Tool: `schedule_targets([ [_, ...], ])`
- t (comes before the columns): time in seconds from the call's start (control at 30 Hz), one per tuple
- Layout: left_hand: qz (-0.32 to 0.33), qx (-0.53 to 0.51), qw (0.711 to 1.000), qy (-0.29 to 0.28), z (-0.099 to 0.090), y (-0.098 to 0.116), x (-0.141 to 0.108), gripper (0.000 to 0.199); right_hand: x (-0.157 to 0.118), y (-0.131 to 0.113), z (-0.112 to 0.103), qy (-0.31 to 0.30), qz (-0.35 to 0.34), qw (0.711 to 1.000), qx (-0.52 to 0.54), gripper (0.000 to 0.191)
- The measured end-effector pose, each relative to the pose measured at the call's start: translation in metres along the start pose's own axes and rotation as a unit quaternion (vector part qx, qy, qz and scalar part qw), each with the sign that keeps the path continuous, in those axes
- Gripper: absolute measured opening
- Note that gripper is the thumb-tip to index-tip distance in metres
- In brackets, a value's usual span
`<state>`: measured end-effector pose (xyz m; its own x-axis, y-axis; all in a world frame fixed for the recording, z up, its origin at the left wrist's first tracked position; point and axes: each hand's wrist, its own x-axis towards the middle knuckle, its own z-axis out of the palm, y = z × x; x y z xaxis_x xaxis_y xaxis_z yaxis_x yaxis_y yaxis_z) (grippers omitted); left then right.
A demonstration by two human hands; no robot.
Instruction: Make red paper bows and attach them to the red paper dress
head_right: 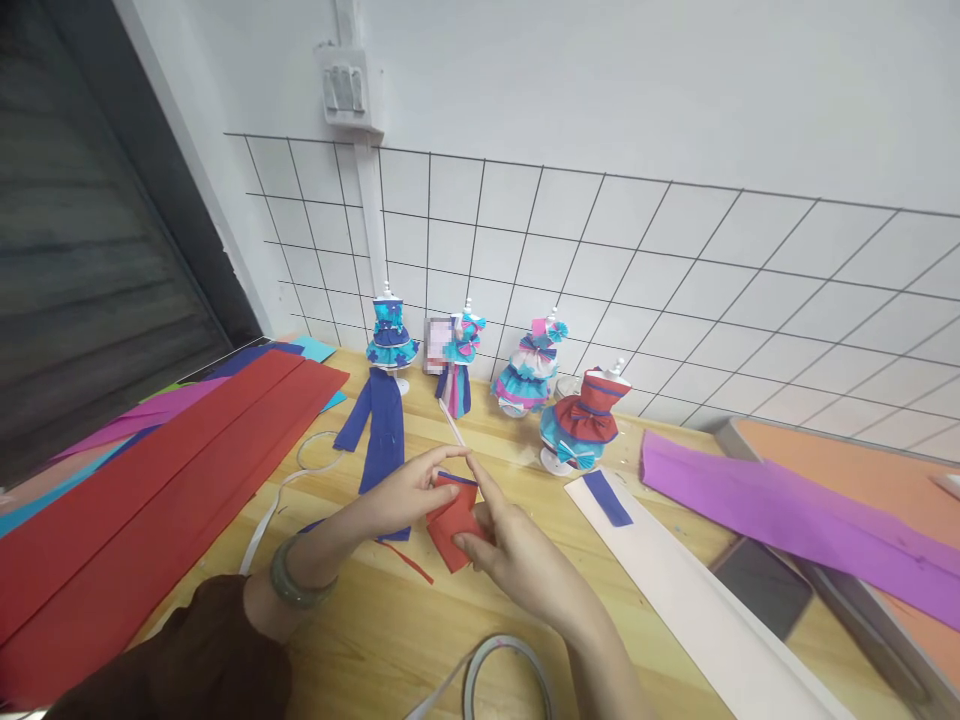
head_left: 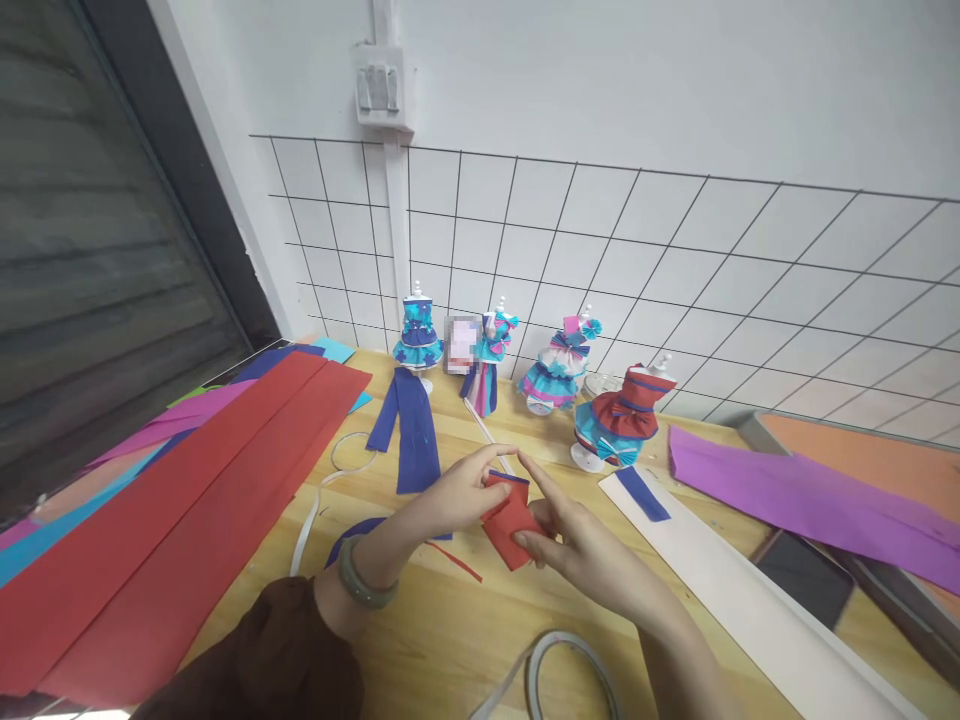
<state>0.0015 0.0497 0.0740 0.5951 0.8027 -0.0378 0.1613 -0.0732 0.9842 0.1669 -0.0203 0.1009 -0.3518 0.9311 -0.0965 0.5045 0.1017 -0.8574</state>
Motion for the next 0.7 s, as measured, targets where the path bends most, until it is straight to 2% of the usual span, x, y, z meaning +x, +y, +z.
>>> schedule_targets([
  [0.13, -0.023, -0.04, 0.999, -0.022, 0.002, 0.004, -0.002, 0.052, 0.004, 0.004, -0.001, 0.009, 0.007, 1.0, 0.011, 0.07],
  [0.23, -0.02, -0.024, 0.999, -0.009, 0.001, 0.002, -0.001, 0.052, 0.004, 0.003, -0.002, 0.023, 0.018, 0.999, 0.02, 0.065],
  [0.3, -0.004, 0.01, 1.0, 0.018, -0.001, 0.0, 0.001, 0.05, 0.002, 0.001, -0.005, 0.029, 0.01, 0.999, 0.034, 0.057],
  [0.43, 0.038, 0.119, 0.985, 0.123, -0.006, -0.003, 0.005, 0.048, 0.0, 0.001, -0.01, 0.018, -0.002, 0.999, 0.042, 0.024],
  [0.57, 0.073, 0.22, 0.956, 0.182, -0.007, -0.002, 0.005, 0.044, 0.003, 0.005, -0.012, 0.033, 0.021, 0.999, 0.014, 0.025],
  [0.7, 0.099, 0.268, 0.939, 0.191, -0.004, 0.0, 0.002, 0.027, 0.004, 0.004, -0.01, 0.026, 0.024, 0.999, 0.003, 0.028],
])
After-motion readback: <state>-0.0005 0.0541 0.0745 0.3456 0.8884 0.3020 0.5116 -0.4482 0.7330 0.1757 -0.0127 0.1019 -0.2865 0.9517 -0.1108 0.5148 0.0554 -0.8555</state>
